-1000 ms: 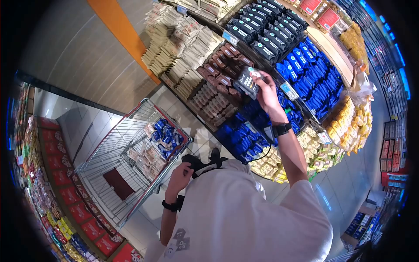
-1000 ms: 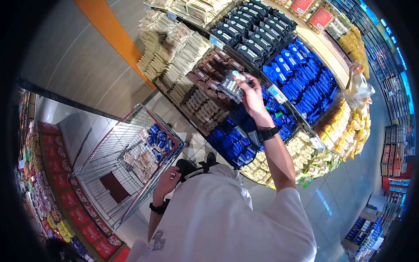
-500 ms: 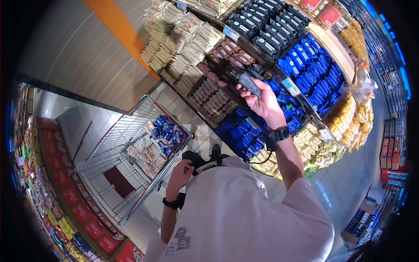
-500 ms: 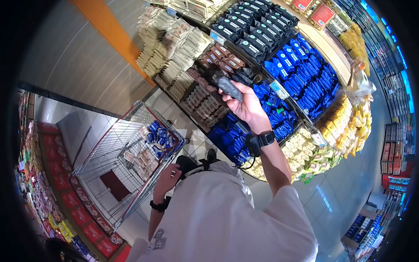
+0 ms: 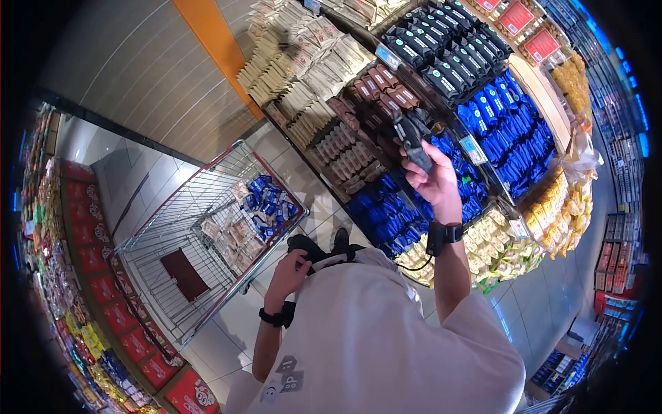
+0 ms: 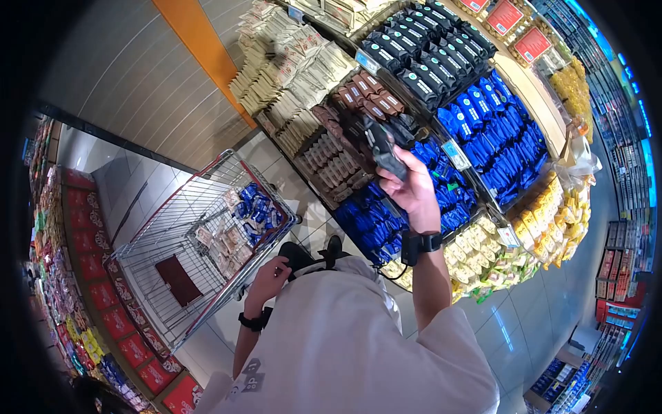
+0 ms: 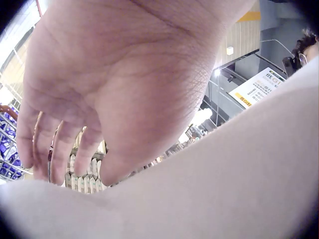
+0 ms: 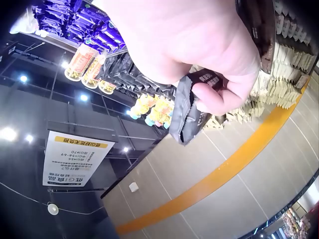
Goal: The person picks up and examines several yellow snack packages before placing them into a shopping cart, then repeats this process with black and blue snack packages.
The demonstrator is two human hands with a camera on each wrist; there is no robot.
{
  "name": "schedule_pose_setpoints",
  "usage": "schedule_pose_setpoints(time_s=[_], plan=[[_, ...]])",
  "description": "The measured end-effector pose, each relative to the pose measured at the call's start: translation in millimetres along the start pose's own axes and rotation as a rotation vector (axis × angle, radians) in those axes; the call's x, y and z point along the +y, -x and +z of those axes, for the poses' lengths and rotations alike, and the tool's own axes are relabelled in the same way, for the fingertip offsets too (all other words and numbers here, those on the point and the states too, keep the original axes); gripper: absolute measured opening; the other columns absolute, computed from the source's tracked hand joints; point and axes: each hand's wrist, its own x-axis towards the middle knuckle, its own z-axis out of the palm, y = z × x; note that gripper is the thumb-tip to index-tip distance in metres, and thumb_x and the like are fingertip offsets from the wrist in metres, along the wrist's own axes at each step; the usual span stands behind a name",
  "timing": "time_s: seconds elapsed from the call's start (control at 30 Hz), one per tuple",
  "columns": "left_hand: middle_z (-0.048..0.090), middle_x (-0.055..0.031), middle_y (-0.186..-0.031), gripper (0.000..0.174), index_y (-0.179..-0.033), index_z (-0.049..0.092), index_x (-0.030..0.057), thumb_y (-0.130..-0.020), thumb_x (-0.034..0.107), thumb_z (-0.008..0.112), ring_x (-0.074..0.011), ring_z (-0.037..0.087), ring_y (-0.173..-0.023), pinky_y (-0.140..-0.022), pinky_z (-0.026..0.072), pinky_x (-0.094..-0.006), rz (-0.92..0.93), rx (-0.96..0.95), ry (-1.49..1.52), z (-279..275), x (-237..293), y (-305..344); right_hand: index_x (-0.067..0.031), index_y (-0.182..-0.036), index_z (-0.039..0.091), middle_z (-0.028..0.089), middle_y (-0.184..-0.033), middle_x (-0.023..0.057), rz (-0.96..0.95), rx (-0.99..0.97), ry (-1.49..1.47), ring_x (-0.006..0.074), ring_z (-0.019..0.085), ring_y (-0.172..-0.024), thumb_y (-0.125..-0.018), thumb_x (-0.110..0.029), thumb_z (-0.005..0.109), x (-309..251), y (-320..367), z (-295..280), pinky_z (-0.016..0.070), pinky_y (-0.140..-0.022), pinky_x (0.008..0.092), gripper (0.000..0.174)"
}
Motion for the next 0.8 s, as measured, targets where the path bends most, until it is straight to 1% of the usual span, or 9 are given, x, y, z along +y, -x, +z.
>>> schedule_pose_setpoints(time_s=[0.03, 0.07, 0.17, 0.2, 0.33, 0.53, 0.6, 0.73, 0.8], plan=[[0.074, -0.0108, -0.097, 0.034, -0.123, 0.065, 0.0032, -0.095, 0.021, 0.071, -0.0234, 0.071, -0.083, -0.076, 0.0566, -0.0359, -0.001, 0.006, 0.003, -1, 0, 0, -0.0016, -0.111, 0.065, 0.070, -0.091, 0.0076, -0.046, 0.047, 0.055, 0.0130, 0.053, -0.061, -0.098, -0.027, 0.069, -4, 4, -10, 0.0390, -0.047, 0.0244, 0.029], [0.074, -0.0108, -0.097, 0.034, -0.123, 0.065, 0.0034, -0.095, 0.021, 0.071, -0.0234, 0.071, -0.082, -0.076, 0.0565, -0.0360, 0.010, 0.011, -0.001, -1, -1, 0, -0.0046, -0.107, 0.067, 0.072, -0.088, 0.0060, -0.127, 0.247, 0.183, 0.0145, 0.061, -0.065, -0.094, -0.027, 0.075, -7, 8, -17, 0.0400, -0.048, 0.0267, 0.027], [0.073, -0.0135, -0.097, 0.033, -0.122, 0.065, 0.0036, -0.094, 0.020, 0.072, -0.0267, 0.071, -0.083, -0.076, 0.0567, -0.0375, 0.018, 0.017, 0.006, -3, -3, 0, -0.0048, -0.111, 0.071, 0.074, -0.096, 0.0031, -0.237, 0.364, 0.605, 0.0139, 0.068, -0.077, -0.093, -0.024, 0.074, -20, 22, -34, 0.0455, -0.056, 0.0262, 0.026], [0.072, -0.0161, -0.096, 0.033, -0.121, 0.064, 0.0037, -0.093, 0.019, 0.073, -0.0300, 0.071, -0.085, -0.077, 0.0570, -0.0390, 0.015, 0.022, 0.018, -3, -2, -1, -0.0030, -0.116, 0.072, 0.074, -0.100, 0.0037, -0.297, 0.471, 0.758, 0.0131, 0.069, -0.083, -0.094, -0.021, 0.072, -20, 29, -29, 0.0531, -0.064, 0.0280, 0.028], [0.072, -0.0166, -0.097, 0.033, -0.121, 0.064, 0.0036, -0.093, 0.019, 0.073, -0.0305, 0.071, -0.084, -0.076, 0.0570, -0.0394, 0.005, 0.001, 0.008, -2, 1, -1, 0.0018, -0.120, 0.070, 0.074, -0.104, 0.0082, -0.272, 0.416, 0.730, 0.0151, 0.071, -0.087, -0.096, -0.019, 0.071, -28, 49, -33, 0.0616, -0.078, 0.0345, 0.032], [0.071, -0.0169, -0.100, 0.034, -0.121, 0.064, 0.0038, -0.092, 0.019, 0.072, -0.0319, 0.071, -0.085, -0.077, 0.0571, -0.0394, 0.026, -0.024, 0.007, 5, -3, -10, 0.0096, -0.130, 0.060, 0.072, -0.111, 0.0144, -0.217, 0.444, 0.688, 0.0207, 0.074, -0.090, -0.097, -0.017, 0.070, -12, 71, -43, 0.0667, -0.071, 0.0375, 0.043], [0.073, -0.0136, -0.097, 0.036, -0.124, 0.064, 0.0016, -0.094, 0.019, 0.072, -0.0251, 0.071, -0.081, -0.076, 0.0567, -0.0362, 0.046, -0.030, -0.005, 5, 0, -12, 0.0127, -0.135, 0.053, 0.070, -0.116, 0.0173, -0.209, 0.414, 0.592, 0.0238, 0.075, -0.093, -0.096, -0.012, 0.069, -2, 76, -49, 0.0682, -0.073, 0.0403, 0.048], [0.073, -0.0131, -0.098, 0.036, -0.124, 0.063, 0.0014, -0.094, 0.019, 0.072, -0.0244, 0.070, -0.082, -0.076, 0.0567, -0.0355, 0.045, -0.046, -0.027, 1, 5, -13, 0.0080, -0.134, 0.055, 0.070, -0.116, 0.0160, -0.192, 0.431, 0.515, 0.0244, 0.075, -0.095, -0.092, -0.006, 0.073, 15, 85, -49, 0.0682, -0.077, 0.0412, 0.047], [0.071, -0.0171, -0.099, 0.034, -0.121, 0.064, 0.0037, -0.092, 0.019, 0.073, -0.0318, 0.072, -0.085, -0.076, 0.0575, -0.0392, 0.035, -0.064, -0.020, -2, 6, -14, 0.0039, -0.133, 0.058, 0.070, -0.115, 0.0121, -0.218, 0.356, 0.483, 0.0200, 0.074, -0.093, -0.088, 0.001, 0.073, 23, 86, -54, 0.0659, -0.079, 0.0341, 0.048]])
